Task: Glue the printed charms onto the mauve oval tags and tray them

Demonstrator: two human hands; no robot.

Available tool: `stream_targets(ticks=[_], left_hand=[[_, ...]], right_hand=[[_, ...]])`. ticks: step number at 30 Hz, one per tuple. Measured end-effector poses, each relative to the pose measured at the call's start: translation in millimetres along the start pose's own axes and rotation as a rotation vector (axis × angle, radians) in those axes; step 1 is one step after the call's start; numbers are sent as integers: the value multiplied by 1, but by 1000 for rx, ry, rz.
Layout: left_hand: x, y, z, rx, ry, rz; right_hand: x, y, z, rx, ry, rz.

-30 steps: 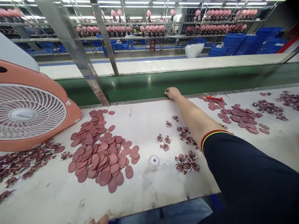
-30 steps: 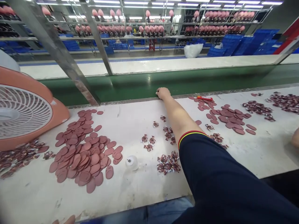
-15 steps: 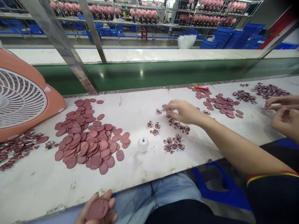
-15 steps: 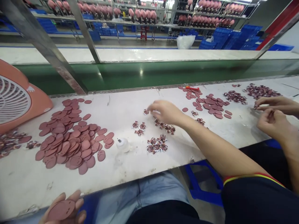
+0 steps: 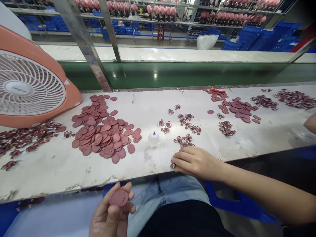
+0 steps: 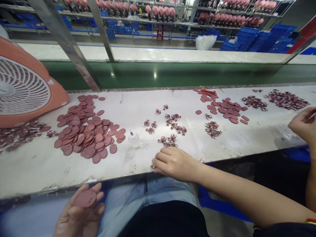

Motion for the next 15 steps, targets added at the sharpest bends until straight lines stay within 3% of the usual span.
stream_targets(ticks=[4, 7, 12, 15], left_hand=[[3, -7, 7, 30, -8, -101], [8, -11, 10, 87, -10, -258], [20, -15, 12, 325, -96, -582], [24, -19, 11, 424, -162, -661]], right_hand=[[21, -18, 5, -97, 29, 17], [33, -22, 1, -160, 144, 70], [48, 0, -22, -149, 679, 327], [57, 17, -32, -58, 921, 398]])
Point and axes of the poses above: each hand's wrist, its own y-axis towards the middle knuckle, its own z-axis out of the palm, x = y × z, the point moved 3 cm from there along y, towards the middle knuckle
